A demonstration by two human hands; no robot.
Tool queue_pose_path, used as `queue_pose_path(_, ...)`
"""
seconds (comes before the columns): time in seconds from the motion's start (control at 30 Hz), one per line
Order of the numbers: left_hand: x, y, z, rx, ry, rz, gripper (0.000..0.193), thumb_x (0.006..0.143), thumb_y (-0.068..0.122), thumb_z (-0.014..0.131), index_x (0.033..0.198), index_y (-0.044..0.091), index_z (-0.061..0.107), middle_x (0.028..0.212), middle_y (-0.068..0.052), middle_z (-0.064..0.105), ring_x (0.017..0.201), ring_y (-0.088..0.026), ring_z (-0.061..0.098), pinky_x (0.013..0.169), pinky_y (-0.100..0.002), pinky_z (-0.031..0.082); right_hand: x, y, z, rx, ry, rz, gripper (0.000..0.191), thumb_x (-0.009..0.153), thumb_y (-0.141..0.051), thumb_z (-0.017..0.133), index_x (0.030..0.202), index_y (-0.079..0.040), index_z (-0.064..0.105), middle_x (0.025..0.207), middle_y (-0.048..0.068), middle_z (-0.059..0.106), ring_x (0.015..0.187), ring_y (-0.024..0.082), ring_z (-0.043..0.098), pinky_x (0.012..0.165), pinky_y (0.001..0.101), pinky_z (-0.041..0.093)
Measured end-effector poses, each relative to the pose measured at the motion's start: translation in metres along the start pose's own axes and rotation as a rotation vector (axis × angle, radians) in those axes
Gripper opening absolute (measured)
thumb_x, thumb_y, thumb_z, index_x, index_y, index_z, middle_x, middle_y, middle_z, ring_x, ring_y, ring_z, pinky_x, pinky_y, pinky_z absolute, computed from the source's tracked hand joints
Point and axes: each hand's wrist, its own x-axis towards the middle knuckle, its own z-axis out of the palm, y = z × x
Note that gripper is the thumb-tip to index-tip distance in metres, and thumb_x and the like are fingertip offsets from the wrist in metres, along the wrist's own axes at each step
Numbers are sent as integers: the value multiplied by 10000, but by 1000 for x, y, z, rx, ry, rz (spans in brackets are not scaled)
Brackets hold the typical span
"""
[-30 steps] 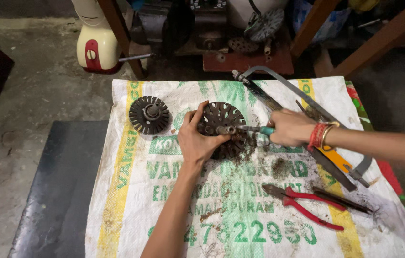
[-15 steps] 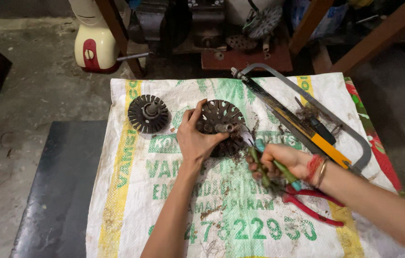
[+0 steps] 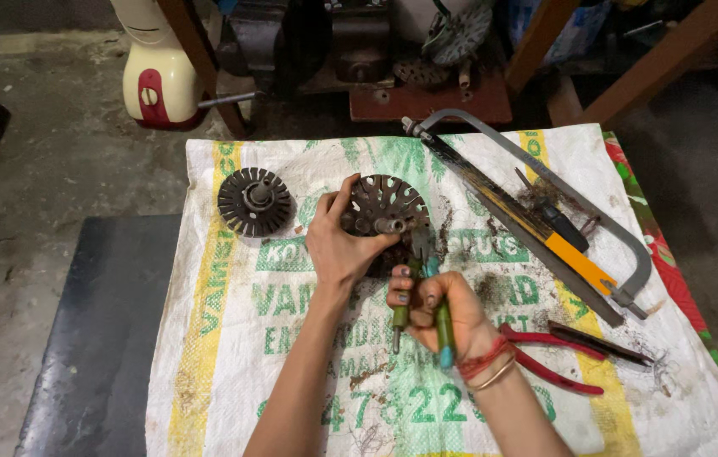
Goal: The person cleans a circular metal motor part by hand and with tools. They use a hacksaw, pliers, and a screwdriver to scrape and remove debris from the slots and surfaces of the part while holding it on a printed sack on the floor.
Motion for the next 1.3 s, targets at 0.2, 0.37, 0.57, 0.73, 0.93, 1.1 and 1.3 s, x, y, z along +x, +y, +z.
queue_pose_path(0.2,-2,0,-1,-21,29,22,959,473,363,931,1370,187,642,1082,-89,681,933,-245,704,818,-388,592,18,34,14,453,-116,-194,415,561,26,440,972,-3,484,820,63,520,725,195,534,583,252,516)
queue_pose_path(0.37,-1,-2,0,21,41,15,950,484,404,957,1356,188,648,1058,-90,676,899,-246,705,791,-384,588,29,48,27,827,-469,-170,330,633,43,441,954,-21,481,842,86,524,782,200,582,413,260,333)
queue_pose_path(0.57,-2,-2,0,-6,25,4,947,486,377,918,1370,183,639,1068,-90,668,919,-246,699,825,-392,593,-3,37,32,315,-130,-316,377,762,-6,439,1131,50,491,954,105,586,843,177,585,609,218,547)
queue_pose_path(0.73,-4,-4,-1,-8,45,41,966,481,396,915,1379,178,636,1081,-89,673,958,-252,688,852,-426,593,-68,3,51,-729,77,-136,614,645,54,457,1255,44,522,991,162,643,856,215,628,682,313,598)
queue_pose_path(0.93,0,-9,6,20,-30,-45,997,462,442,896,1389,201,619,1074,-72,662,927,-222,686,828,-391,609,-89,-74,77,-2459,699,-440,802,782,-1,622,1520,-44,311,1217,192,575,1078,303,581,964,433,526)
queue_pose_path(1.1,-2,-6,3,13,1,-14,993,462,422,919,1383,191,628,1084,-77,672,954,-237,690,862,-390,592,-46,-133,99,-3343,307,-896,722,718,-59,589,1416,-8,412,1370,184,524,1364,332,442,1093,405,437)
queue_pose_path(1.3,-1,0,-2,-20,12,-10,990,455,372,926,1382,187,632,1096,-81,679,974,-244,699,882,-379,583,6,-167,124,-3830,-488,-886,616,925,-187,485,1513,-63,350,1505,134,463,1409,257,413,1113,381,380)
